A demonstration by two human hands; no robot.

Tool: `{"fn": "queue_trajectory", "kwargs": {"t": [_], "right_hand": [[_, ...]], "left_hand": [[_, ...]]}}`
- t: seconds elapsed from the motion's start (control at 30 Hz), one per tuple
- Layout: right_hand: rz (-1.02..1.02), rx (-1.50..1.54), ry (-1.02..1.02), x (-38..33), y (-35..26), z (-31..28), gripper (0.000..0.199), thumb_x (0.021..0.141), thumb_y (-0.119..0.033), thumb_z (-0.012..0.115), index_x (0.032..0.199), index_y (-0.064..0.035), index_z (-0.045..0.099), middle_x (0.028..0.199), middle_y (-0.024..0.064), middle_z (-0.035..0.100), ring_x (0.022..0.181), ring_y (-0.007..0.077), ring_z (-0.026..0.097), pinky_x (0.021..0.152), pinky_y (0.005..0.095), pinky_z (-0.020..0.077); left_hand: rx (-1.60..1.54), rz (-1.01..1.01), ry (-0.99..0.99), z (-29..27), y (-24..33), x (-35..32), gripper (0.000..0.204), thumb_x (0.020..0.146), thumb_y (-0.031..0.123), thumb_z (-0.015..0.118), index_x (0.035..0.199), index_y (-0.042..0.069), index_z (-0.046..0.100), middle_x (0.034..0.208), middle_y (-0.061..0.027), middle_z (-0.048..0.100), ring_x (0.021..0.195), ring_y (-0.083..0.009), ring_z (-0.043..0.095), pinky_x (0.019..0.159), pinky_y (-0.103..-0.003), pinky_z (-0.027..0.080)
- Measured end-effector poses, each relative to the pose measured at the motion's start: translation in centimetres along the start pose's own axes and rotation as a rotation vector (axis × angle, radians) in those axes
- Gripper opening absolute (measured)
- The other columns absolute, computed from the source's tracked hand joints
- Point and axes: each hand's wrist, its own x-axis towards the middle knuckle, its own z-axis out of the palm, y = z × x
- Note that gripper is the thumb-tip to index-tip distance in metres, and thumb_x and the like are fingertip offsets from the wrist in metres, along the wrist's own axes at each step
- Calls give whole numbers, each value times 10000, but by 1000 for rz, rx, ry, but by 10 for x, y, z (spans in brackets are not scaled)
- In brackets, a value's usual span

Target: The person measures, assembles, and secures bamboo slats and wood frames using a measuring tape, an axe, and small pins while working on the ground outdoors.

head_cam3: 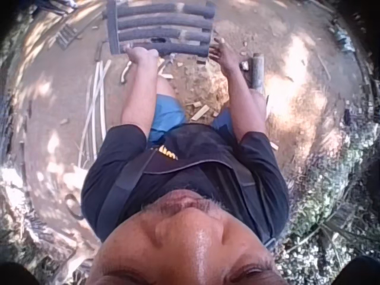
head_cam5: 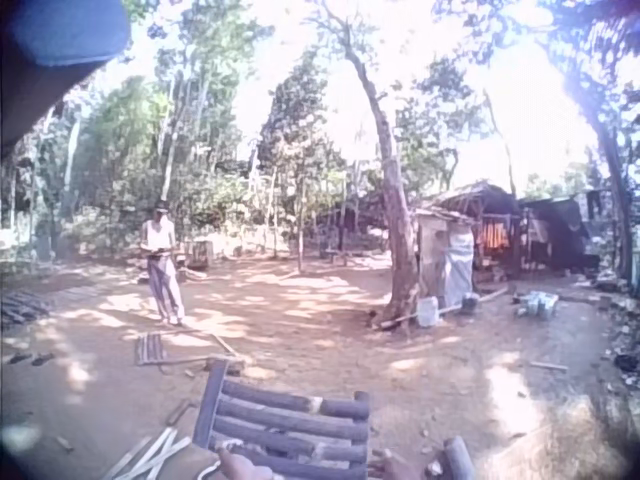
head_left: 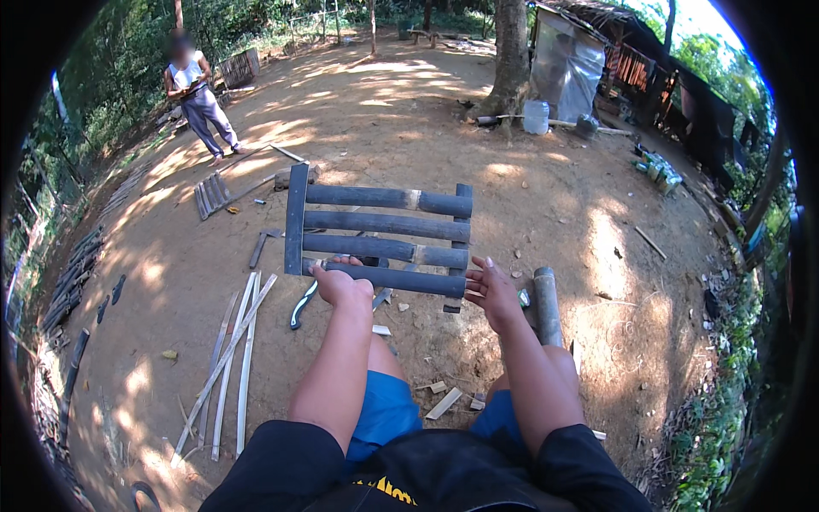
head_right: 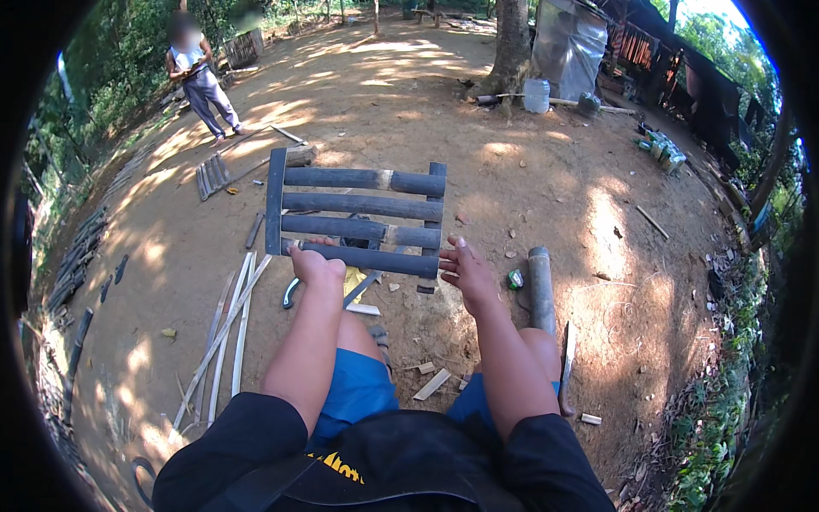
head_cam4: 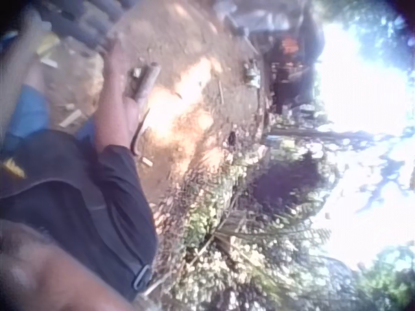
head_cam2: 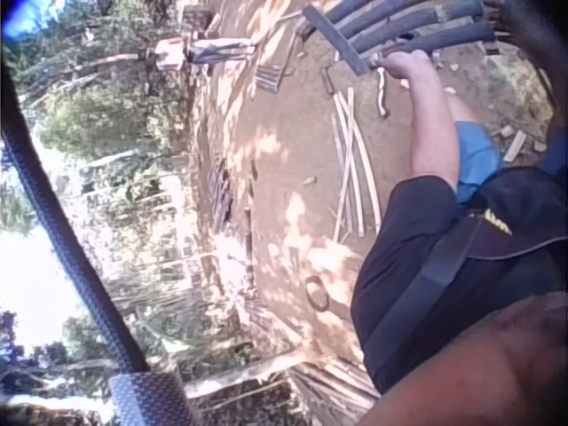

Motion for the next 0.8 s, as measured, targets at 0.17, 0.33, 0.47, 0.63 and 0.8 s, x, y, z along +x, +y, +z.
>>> {"fn": "queue_trajectory", "kwargs": {"t": [0.17,0.33,0.47,0.63,0.8], "right_hand": [[-125,-189,-104,-6,8,29,445,1102,-461,466,1246,-51,562,1086,109,718,978,178,661,902,335,494],[-331,-91,37,-5,-2,27,326,1099,-383,522,1086,-66,596,841,10,623,759,89,553,721,275,465],[-375,-35,25,-2,-29,6,341,1104,-362,517,1149,-51,647,838,-2,622,755,78,547,715,254,451],[-366,-127,-67,-19,-59,-11,275,1094,-349,540,1058,-91,629,816,-14,613,737,72,550,697,245,451],[-339,-204,-89,-17,-50,-9,264,1096,-326,537,1038,-88,634,810,-19,611,726,68,547,683,237,446]], "left_hand": [[-49,-14,-36,-21,-1,-19,540,1108,544,322,897,72,475,840,-76,536,725,-197,512,736,-347,511],[89,-108,-440,-41,12,-40,514,1084,543,421,1105,44,543,1053,-119,614,976,-260,598,941,-438,510],[295,-113,-851,-75,66,-24,694,1010,626,510,1364,30,501,1296,-139,588,1260,-307,548,1043,-512,476],[642,212,-696,-36,126,-30,855,1009,693,434,1542,28,372,1337,-129,590,1244,-256,558,1055,-434,470],[1073,646,-735,0,129,-21,639,1095,537,421,1467,22,487,1248,-121,645,1125,-207,623,976,-367,488]]}}
